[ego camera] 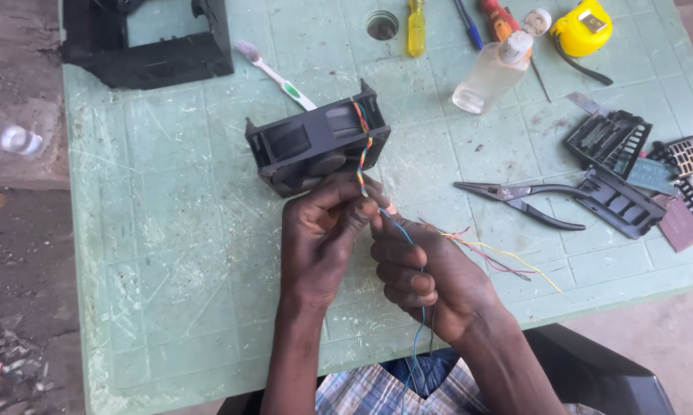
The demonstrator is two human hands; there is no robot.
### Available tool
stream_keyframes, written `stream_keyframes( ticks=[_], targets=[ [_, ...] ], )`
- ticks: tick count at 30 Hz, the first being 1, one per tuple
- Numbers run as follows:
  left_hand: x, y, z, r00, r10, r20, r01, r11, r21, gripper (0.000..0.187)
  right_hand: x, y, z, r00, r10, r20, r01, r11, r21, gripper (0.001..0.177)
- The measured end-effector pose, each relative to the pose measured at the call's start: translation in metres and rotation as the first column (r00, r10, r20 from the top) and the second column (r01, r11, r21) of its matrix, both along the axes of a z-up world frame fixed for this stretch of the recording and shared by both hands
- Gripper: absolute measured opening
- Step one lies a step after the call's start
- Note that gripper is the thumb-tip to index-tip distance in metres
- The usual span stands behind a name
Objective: Cleaning a computer fan with a toothbrush and then stripping and twisting its wires using pliers.
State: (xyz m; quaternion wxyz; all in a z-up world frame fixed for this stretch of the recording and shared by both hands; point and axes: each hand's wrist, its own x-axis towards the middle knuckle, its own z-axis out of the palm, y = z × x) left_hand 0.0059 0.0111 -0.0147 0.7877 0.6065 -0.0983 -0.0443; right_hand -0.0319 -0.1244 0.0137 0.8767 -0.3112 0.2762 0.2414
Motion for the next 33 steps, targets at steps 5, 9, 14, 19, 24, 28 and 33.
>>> stream_keyframes(
  ticks=[5, 9, 14, 19, 24, 28, 33],
  targets=[
    [-0.001, 0.001, 0.015, 0.991, 0.112, -0.074, -0.095, 0.975, 0.202, 0.013, -0.034, -0.008, 0.021, 0.980, 0.172, -0.099, -0.183, 0.977, -0.108, 0.048],
    [-0.006, 0.001, 0.031, 0.964, 0.119, -0.236, -0.043, 0.952, 0.304, 0.019, -0.033, -0.028, 0.048, 0.884, 0.465, 0.047, -0.258, 0.568, -0.781, 0.053],
    [-0.005, -0.004, 0.040, 0.926, 0.094, -0.365, -0.047, 0.990, 0.135, 0.021, -0.020, -0.032, 0.030, 0.778, 0.610, 0.151, 0.133, 0.074, -0.988, 0.040],
    [-0.009, -0.010, 0.047, 0.902, 0.195, -0.385, -0.163, 0.980, 0.113, 0.017, -0.023, 0.001, 0.027, 0.622, 0.585, 0.520, 0.536, 0.166, -0.828, 0.033],
    [-0.012, -0.009, 0.051, 0.911, 0.195, -0.362, -0.141, 0.975, 0.170, 0.019, -0.021, 0.002, 0.019, 0.524, 0.588, 0.616, 0.648, 0.194, -0.737, 0.025],
    [-0.011, -0.010, 0.044, 0.946, 0.165, -0.279, -0.102, 0.969, 0.225, 0.024, -0.016, 0.003, 0.021, 0.679, 0.379, 0.629, 0.634, 0.130, -0.763, 0.013],
    [-0.011, -0.018, 0.007, 0.977, 0.176, -0.124, -0.155, 0.974, 0.164, 0.014, -0.013, 0.001, -0.024, 0.903, -0.264, 0.340, 0.371, 0.877, -0.304, 0.014]
  ],
)
